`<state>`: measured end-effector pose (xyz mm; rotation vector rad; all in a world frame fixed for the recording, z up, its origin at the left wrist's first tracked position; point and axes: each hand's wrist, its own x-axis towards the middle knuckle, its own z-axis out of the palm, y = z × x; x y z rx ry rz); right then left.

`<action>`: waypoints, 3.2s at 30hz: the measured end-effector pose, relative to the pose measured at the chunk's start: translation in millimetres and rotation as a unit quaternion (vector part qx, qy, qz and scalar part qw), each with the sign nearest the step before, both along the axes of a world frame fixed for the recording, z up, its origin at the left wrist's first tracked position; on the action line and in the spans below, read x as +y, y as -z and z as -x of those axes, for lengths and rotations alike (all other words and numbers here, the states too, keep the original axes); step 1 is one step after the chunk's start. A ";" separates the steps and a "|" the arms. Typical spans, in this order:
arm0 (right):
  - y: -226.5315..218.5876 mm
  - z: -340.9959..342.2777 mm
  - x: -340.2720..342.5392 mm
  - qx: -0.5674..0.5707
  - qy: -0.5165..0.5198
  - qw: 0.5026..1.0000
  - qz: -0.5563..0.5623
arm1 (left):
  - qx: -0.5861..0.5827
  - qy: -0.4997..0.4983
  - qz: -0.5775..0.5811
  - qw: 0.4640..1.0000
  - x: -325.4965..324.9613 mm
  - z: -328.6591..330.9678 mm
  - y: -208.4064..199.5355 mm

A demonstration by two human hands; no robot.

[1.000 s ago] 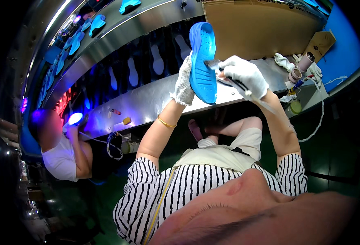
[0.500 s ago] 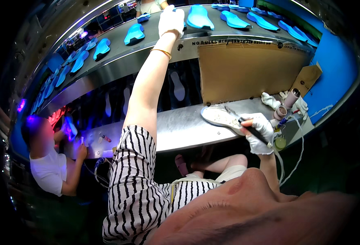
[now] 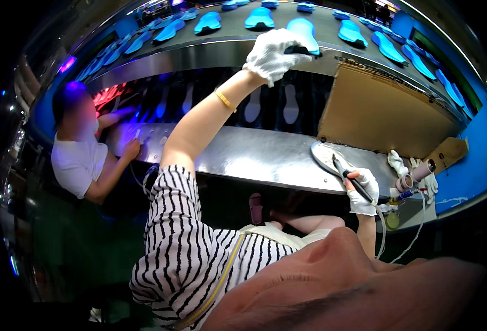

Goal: The person applies a liquid substance to blue shoe soles using a brush, handling the soles one by one and placing them onto a moving conveyor belt.

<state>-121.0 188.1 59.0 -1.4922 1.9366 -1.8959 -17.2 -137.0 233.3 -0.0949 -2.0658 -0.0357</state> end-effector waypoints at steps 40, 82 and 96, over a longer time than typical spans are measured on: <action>29.6 -106.7 -67.3 -0.040 -0.137 0.990 0.007 | 0.009 0.458 -0.857 0.238 130.3 -85.7 229.5; 13.2 -100.5 -45.6 -0.289 -0.200 0.932 -0.085 | 0.049 0.566 -0.772 0.284 107.1 -63.1 233.5; 3.7 -68.3 -49.1 -0.444 -0.277 0.829 -0.198 | -0.141 0.492 -0.676 0.530 91.3 -66.3 199.8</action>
